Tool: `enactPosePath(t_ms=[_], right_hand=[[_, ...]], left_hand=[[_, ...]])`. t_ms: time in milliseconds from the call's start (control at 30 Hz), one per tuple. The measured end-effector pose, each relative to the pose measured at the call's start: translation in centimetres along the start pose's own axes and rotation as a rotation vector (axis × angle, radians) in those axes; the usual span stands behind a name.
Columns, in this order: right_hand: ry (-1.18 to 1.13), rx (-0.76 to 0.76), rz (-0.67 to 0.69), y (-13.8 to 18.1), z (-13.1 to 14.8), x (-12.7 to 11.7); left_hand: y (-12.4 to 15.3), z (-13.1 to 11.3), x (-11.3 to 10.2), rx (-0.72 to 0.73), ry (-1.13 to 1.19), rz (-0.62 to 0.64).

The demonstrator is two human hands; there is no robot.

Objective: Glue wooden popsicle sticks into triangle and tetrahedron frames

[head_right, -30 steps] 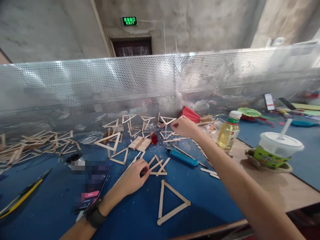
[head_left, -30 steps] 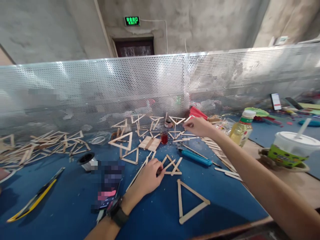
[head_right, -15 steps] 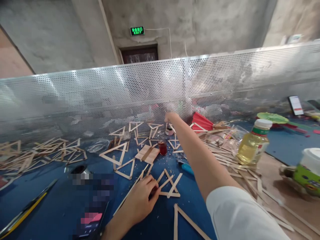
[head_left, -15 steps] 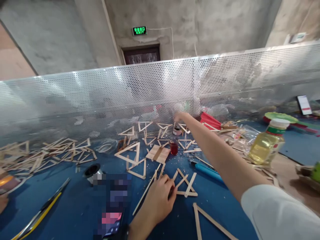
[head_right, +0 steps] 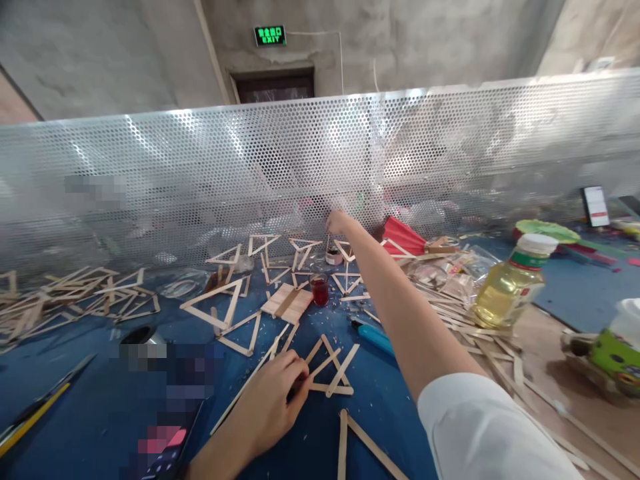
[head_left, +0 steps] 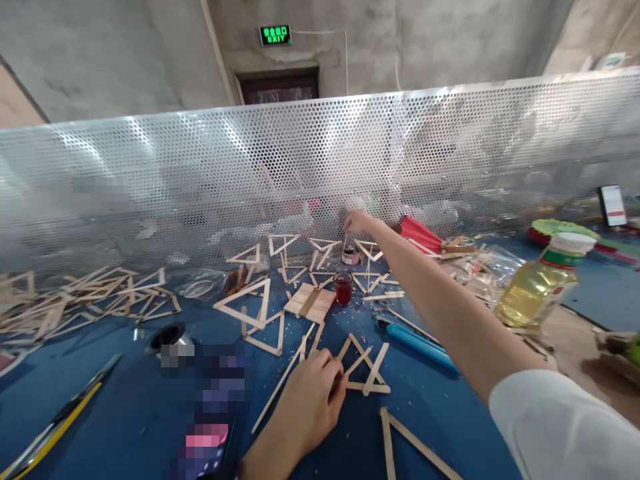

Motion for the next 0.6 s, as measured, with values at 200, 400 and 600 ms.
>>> enactPosePath(t_ms=[200, 400, 600], right_hand=[[-0.131, -0.065, -0.1, 2.6, 0.0, -3.2], [-0.593, -0.315, -0.252, 12.6, 5.1, -6.3], [-0.384, -0.477, 0.172, 27.0, 12.6, -0.3]], left_hand=[[-0.1, -0.2, 0.1, 0.003, -0.023, 0.02], [-0.2, 0.3, 0.1, -0.034, 0.162, 0.071], [1.5, 5.8, -3.5, -0.321, -0.115, 0.313]])
Point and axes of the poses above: each hand's wrist, its own y-axis away from the middle knuckle, its own x-axis out of the palm, z = x × y, the point moved 8 cm from there along -y, towards the middle knuckle, and after that the axes turned 6 degrees about -y, right-handed, at the moved point
